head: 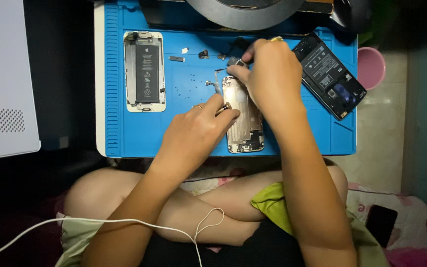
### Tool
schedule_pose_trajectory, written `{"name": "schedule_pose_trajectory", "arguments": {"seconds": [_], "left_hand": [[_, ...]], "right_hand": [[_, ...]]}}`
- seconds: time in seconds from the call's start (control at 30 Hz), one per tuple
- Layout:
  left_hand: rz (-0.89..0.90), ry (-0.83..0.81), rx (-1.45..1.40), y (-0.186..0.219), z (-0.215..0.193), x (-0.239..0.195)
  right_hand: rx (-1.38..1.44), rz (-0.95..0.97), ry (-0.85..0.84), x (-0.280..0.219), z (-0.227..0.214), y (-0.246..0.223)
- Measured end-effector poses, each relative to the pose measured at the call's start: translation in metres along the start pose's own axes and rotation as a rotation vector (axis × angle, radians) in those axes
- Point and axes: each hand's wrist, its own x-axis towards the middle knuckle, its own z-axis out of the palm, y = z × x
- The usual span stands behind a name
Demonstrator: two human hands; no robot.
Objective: The person uses a precision screwdriver to remove screws from a smartphone chassis and then places a small black component into the chassis. The person continues to secure the component by tightening screws.
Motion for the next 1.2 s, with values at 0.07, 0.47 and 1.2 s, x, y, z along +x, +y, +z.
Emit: {"name": "schedule_pose_trajectory", "arguments": {"seconds": [0.07,0.47,1.2], "left_hand": [[-0.002,-0.036,0.001,-0.002,-0.003,0.000],[-0.086,0.255,-0.395,-0.001,-0.016,0.001],[-0.110,0.215,-0.754,0.003,-0.024,0.008]], "right_hand": [[0.070,-0.025,0.024,-0.003,-0.004,0.002],[0.262,-0.594,0.510,-0.103,-0.012,0.012],[0.948,-0.217,0.094,-0.110,-0.028,0.012]]}}
